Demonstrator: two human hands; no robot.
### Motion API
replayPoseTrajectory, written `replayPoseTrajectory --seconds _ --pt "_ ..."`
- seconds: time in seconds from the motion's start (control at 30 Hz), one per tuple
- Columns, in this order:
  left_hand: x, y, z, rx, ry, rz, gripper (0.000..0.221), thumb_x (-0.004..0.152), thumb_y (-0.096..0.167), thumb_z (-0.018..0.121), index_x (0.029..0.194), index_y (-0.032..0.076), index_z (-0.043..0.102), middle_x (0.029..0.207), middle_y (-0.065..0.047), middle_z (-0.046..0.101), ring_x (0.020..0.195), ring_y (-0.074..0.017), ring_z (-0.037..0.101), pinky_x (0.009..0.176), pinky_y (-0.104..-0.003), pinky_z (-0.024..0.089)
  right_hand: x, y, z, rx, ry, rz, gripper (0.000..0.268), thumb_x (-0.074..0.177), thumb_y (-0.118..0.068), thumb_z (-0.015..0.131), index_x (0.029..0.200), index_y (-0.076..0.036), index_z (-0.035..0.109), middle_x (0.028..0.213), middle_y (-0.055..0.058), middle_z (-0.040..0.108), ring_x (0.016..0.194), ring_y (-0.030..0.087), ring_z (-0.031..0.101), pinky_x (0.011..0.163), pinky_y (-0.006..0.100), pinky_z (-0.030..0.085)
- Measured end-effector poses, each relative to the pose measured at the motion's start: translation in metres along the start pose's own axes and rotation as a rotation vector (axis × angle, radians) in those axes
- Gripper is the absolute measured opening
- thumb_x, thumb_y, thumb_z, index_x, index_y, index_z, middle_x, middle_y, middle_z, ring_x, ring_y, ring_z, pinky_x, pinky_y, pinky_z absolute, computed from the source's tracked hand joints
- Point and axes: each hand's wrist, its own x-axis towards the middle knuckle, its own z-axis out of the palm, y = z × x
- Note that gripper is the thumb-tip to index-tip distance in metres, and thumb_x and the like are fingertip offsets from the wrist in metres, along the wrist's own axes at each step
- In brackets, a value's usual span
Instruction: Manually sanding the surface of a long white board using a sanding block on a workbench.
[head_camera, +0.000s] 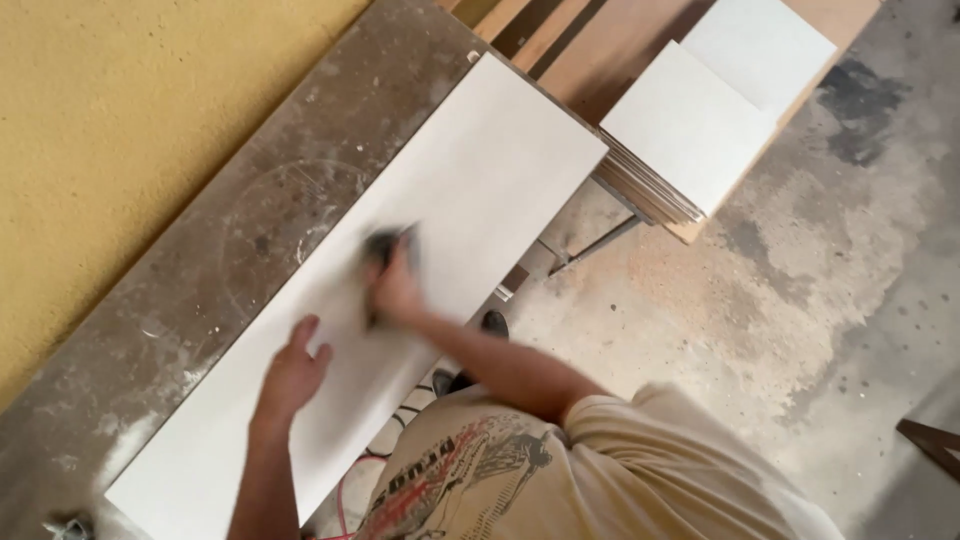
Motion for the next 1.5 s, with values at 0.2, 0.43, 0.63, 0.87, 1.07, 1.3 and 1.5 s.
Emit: replayPoseTrajectory --seconds 0.2,0.43,0.63,0.87,1.07,1.3,1.5 --pt "-0.076 -0.022 -0.053 0.003 0.499 0.158 0.065 0.094 0.024 0.057 0.158 0.016 0.054 0.131 -0.027 0.068 0.107 -0.0493 0.067 0.096 -0.058 0.053 0.259 0.172 -0.144 -1.318 -0.362 -0.553 0.069 0.085 -0.048 0.079 0.148 -0.036 0.054 0.149 0.009 0.057 0.138 0.022 0.055 0.122 0.035 0.040" --pt "-0.134 -0.060 -0.032 -0.060 0.633 0.266 0.062 0.091 0.016 0.060 0.153 0.017 0.060 0.139 -0.012 0.068 0.119 -0.0331 0.066 0.101 -0.045 0.053 0.170 0.026 -0.180 -0.304 0.568 -0.125 0.049 0.099 -0.050 0.057 0.129 -0.012 0.047 0.106 0.025 0.075 0.100 0.040 0.077 0.090 0.055 0.061" --pt "-0.115 -0.035 -0.028 -0.088 0.586 0.403 0.057 0.094 0.015 0.059 0.151 0.012 0.059 0.138 -0.014 0.068 0.121 -0.0329 0.065 0.102 -0.046 0.054 -0.114 0.058 -0.015 -0.344 -0.157 -0.006 0.079 0.102 -0.043 0.052 0.160 -0.001 0.019 0.156 0.032 0.038 0.142 0.043 0.043 0.118 0.054 0.039" --pt "-0.122 -0.046 -0.028 -0.038 0.540 0.503 0.057 0.097 0.016 0.056 0.153 0.006 0.054 0.145 -0.017 0.062 0.128 -0.0336 0.061 0.105 -0.044 0.049 0.120 0.001 -0.227 -0.187 0.402 0.031 0.060 0.104 -0.038 0.045 0.151 -0.005 0.028 0.093 0.020 0.067 0.068 0.032 0.069 0.058 0.049 0.056" --pt "-0.111 -0.019 -0.031 -0.087 0.359 0.417 0.057 0.098 0.021 0.049 0.153 0.008 0.046 0.154 -0.010 0.054 0.136 -0.0297 0.053 0.106 -0.045 0.043 -0.070 -0.018 -0.090 -0.078 0.210 0.126 0.046 0.103 -0.033 0.041 0.143 -0.012 0.031 0.103 0.015 0.065 0.074 0.029 0.068 0.065 0.046 0.059" --pt "-0.080 0.025 -0.032 0.025 0.254 0.395 0.061 0.098 0.024 0.049 0.157 0.008 0.041 0.152 -0.013 0.055 0.129 -0.0349 0.056 0.100 -0.050 0.048 -0.048 -0.014 -0.113 -0.141 0.176 0.132 0.059 0.103 -0.033 0.039 0.155 -0.010 0.024 0.121 0.015 0.060 0.083 0.026 0.066 0.072 0.048 0.058" --pt "-0.077 0.030 -0.012 0.088 0.086 0.260 0.060 0.098 0.028 0.047 0.155 0.011 0.041 0.161 -0.008 0.044 0.145 -0.0270 0.045 0.116 -0.044 0.038 0.191 -0.070 -0.277 -0.014 0.547 0.141 0.041 0.102 -0.028 0.041 0.137 -0.005 0.040 0.081 0.010 0.066 0.057 0.025 0.064 0.053 0.043 0.053"
